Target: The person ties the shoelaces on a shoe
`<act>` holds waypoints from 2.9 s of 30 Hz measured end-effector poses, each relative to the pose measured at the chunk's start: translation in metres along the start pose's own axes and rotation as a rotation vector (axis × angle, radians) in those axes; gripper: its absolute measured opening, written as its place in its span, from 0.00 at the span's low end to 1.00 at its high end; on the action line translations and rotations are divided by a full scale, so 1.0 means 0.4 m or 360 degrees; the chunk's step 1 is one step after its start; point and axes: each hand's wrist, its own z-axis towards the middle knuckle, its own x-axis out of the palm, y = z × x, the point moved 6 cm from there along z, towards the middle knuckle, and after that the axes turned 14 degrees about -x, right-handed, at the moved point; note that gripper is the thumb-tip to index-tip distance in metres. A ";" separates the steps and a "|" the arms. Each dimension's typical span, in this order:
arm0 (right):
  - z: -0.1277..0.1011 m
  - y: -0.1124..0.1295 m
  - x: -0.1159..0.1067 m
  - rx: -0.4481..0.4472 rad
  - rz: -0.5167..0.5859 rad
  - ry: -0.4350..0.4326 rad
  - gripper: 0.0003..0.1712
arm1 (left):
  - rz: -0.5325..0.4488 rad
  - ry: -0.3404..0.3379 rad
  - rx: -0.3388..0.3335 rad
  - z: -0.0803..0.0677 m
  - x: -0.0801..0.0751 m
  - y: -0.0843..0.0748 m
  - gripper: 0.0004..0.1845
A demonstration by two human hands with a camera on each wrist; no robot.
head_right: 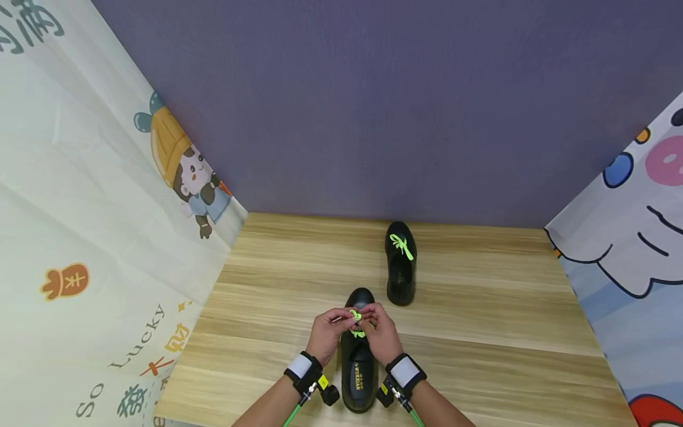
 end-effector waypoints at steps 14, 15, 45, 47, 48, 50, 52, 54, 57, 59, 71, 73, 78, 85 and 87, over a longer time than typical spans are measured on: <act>-0.002 0.049 0.004 -0.0530 -0.0703 0.0220 0.22 | 0.0077 -0.0417 -0.0008 -0.025 0.008 -0.028 0.05; -0.002 0.051 0.004 -0.0537 -0.0742 0.0215 0.21 | 0.0101 -0.0423 0.0003 -0.028 0.011 -0.033 0.04; 0.001 0.033 0.002 -0.0263 -0.0525 0.0448 0.25 | 0.0539 -0.0418 0.0151 -0.030 0.009 -0.042 0.02; 0.000 0.028 0.000 -0.0272 -0.0496 0.0473 0.26 | 0.0561 -0.0416 0.0139 -0.030 0.009 -0.043 0.02; 0.000 0.026 -0.001 -0.0273 -0.0484 0.0479 0.27 | 0.0577 -0.0418 0.0132 -0.030 0.009 -0.043 0.02; 0.001 0.026 -0.004 -0.0288 -0.0473 0.0483 0.28 | 0.0604 -0.0420 0.0130 -0.031 0.009 -0.045 0.03; 0.003 0.029 -0.006 -0.0309 -0.0458 0.0477 0.27 | 0.0625 -0.0429 0.0129 -0.031 0.009 -0.047 0.02; 0.005 0.035 -0.007 -0.0347 -0.0458 0.0471 0.26 | 0.0638 -0.0433 0.0128 -0.030 0.009 -0.048 0.02; 0.005 0.044 -0.008 -0.0418 -0.0484 0.0461 0.25 | 0.0646 -0.0430 0.0116 -0.027 0.008 -0.046 0.03; 0.004 0.047 -0.008 -0.0471 -0.0520 0.0444 0.24 | 0.0650 -0.0425 0.0096 -0.025 0.006 -0.043 0.03; -0.015 0.074 0.001 -0.0939 -0.0768 0.0405 0.17 | 0.0653 -0.0417 -0.0008 -0.018 -0.008 -0.022 0.03; -0.016 0.073 0.002 -0.0917 -0.0752 0.0422 0.18 | 0.0645 -0.0415 -0.0035 -0.018 -0.010 -0.020 0.03; -0.015 0.070 0.005 -0.0801 -0.0729 0.0448 0.19 | 0.0635 -0.0410 -0.0086 -0.015 -0.016 -0.020 0.04; -0.009 0.080 0.004 -0.0963 -0.0713 0.0400 0.18 | 0.0572 -0.0359 -0.0126 -0.009 -0.015 -0.020 0.06; -0.008 0.083 0.002 -0.1031 -0.0716 0.0388 0.17 | 0.0547 -0.0346 -0.0144 -0.005 -0.015 -0.016 0.06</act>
